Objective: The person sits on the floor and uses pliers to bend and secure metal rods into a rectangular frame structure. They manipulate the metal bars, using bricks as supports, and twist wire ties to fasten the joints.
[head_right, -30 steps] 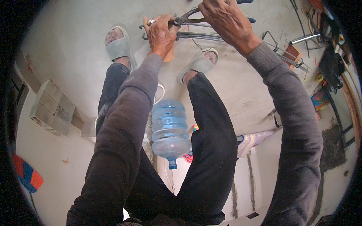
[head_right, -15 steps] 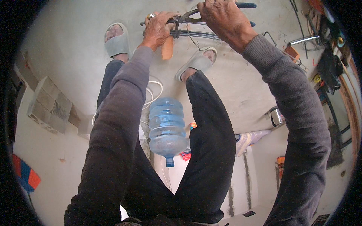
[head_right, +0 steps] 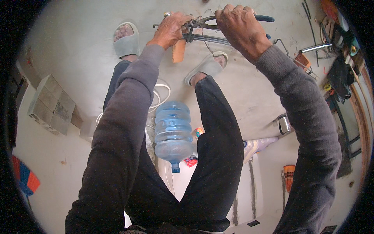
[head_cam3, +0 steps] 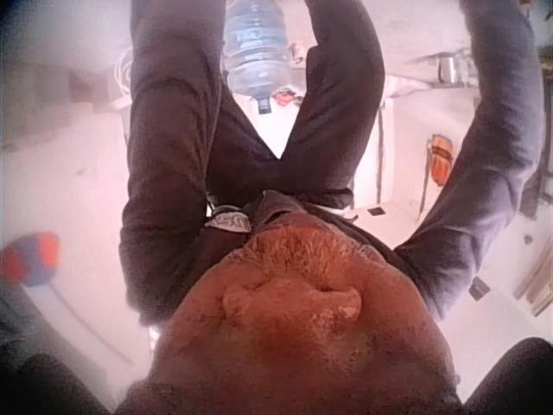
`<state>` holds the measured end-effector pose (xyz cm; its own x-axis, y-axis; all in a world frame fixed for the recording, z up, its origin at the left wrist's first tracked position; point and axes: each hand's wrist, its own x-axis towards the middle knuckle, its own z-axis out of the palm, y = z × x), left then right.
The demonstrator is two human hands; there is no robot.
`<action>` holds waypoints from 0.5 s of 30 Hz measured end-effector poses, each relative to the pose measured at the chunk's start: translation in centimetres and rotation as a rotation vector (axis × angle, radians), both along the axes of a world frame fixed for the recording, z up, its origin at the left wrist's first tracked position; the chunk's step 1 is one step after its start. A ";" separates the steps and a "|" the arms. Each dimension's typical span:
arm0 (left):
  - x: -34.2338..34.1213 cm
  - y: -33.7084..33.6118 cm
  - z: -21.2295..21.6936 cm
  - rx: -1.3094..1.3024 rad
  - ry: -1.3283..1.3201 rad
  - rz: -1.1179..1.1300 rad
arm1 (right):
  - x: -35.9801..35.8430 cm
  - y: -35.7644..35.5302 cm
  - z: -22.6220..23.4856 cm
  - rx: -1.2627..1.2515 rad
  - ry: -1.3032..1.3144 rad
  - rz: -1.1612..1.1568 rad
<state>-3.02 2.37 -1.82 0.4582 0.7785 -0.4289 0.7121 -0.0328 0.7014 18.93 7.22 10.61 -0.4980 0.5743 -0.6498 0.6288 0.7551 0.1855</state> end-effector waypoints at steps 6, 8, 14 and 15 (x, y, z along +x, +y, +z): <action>-0.7 1.1 0.2 0.053 0.066 -0.202 | 0.2 -0.1 0.3 0.043 0.050 0.048; -0.9 1.3 0.2 0.031 0.057 -0.239 | 0.6 -0.4 0.3 0.162 0.203 0.115; -1.7 0.9 -1.8 -0.003 -0.117 -0.069 | -0.7 -0.3 1.2 0.026 0.131 -0.033; -1.4 1.3 -1.5 -0.086 -0.130 -0.061 | -0.8 -0.2 1.3 0.014 0.120 -0.044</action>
